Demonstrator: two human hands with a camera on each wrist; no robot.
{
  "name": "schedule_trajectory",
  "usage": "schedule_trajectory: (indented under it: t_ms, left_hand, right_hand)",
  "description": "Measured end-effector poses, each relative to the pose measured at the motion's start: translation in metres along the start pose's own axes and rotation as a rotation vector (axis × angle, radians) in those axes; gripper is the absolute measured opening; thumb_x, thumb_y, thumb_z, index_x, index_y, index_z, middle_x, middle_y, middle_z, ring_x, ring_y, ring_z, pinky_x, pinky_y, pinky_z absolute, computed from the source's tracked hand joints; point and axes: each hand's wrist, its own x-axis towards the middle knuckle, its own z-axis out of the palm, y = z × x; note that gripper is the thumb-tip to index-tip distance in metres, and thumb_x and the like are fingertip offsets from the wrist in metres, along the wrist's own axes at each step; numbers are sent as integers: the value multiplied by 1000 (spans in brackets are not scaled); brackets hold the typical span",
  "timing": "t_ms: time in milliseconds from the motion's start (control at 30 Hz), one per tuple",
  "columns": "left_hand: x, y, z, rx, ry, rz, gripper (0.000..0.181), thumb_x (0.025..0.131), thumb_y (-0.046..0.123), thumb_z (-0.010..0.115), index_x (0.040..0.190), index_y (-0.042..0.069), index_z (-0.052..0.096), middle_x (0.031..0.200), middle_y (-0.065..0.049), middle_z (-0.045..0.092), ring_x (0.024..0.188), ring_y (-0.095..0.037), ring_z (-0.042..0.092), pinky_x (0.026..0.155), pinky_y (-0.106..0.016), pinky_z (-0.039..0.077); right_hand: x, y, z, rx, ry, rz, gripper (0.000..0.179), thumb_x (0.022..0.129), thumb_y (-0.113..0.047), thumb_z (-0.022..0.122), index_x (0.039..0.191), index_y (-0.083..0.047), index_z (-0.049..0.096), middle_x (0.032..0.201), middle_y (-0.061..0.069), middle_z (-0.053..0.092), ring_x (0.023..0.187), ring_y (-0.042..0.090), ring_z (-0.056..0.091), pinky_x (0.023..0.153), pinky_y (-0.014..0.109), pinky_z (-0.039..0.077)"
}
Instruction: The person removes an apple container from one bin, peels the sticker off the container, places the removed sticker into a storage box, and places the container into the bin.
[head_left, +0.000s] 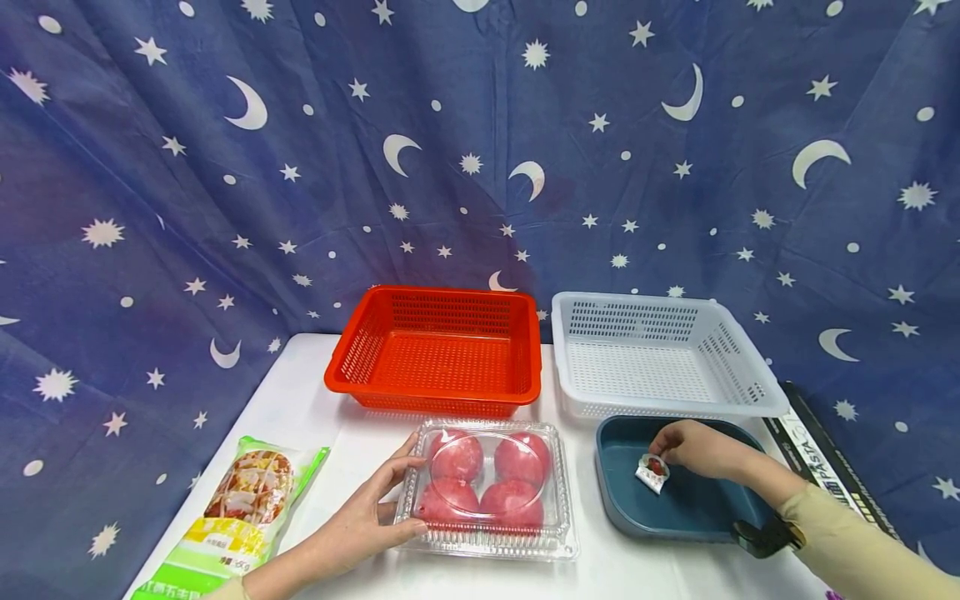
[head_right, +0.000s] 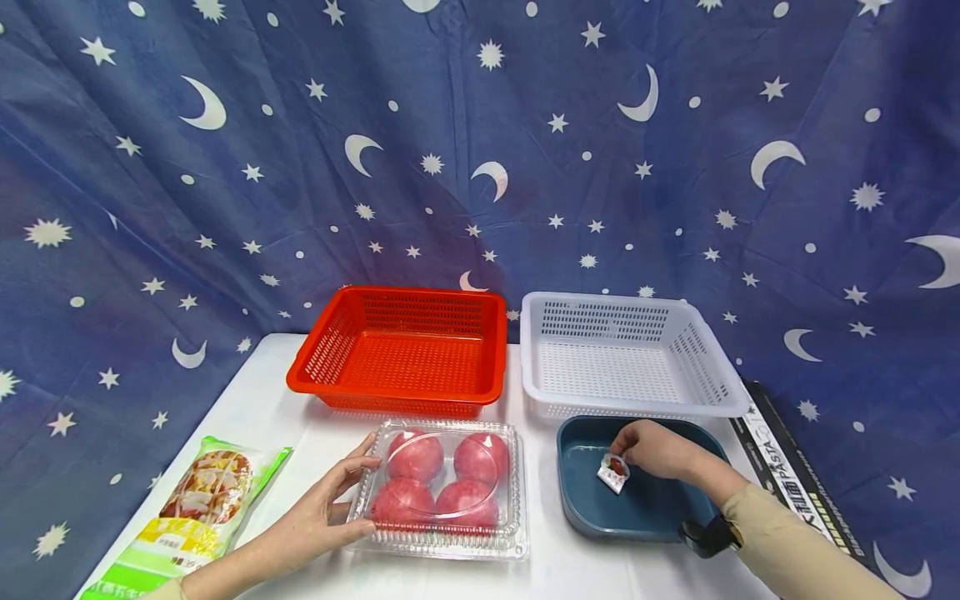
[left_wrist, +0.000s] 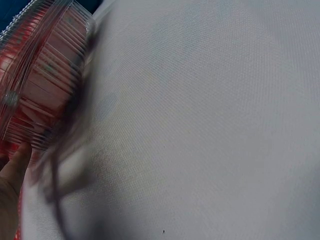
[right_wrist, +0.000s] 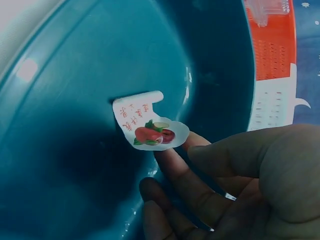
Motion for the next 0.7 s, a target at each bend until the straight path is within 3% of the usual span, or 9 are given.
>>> schedule_trajectory:
  t_ms: [300, 700]
  left_hand:
    - [-1, 3, 0, 9, 9, -14, 68, 91, 24, 80, 147, 25, 42, 171, 10, 6, 151, -47, 17, 109, -48, 43]
    - [-1, 1, 1, 3, 4, 9, 68, 91, 23, 80, 148, 24, 43, 171, 9, 6, 150, -48, 17, 108, -51, 43]
  right_hand:
    - [3, -5, 5, -45, -39, 25, 15, 92, 6, 58, 102, 5, 68, 93, 7, 67, 87, 23, 57, 80, 44, 52]
    - [5, -1, 5, -121, -13, 52, 25, 91, 1, 61, 113, 12, 64, 99, 11, 65, 91, 26, 60, 83, 50, 54]
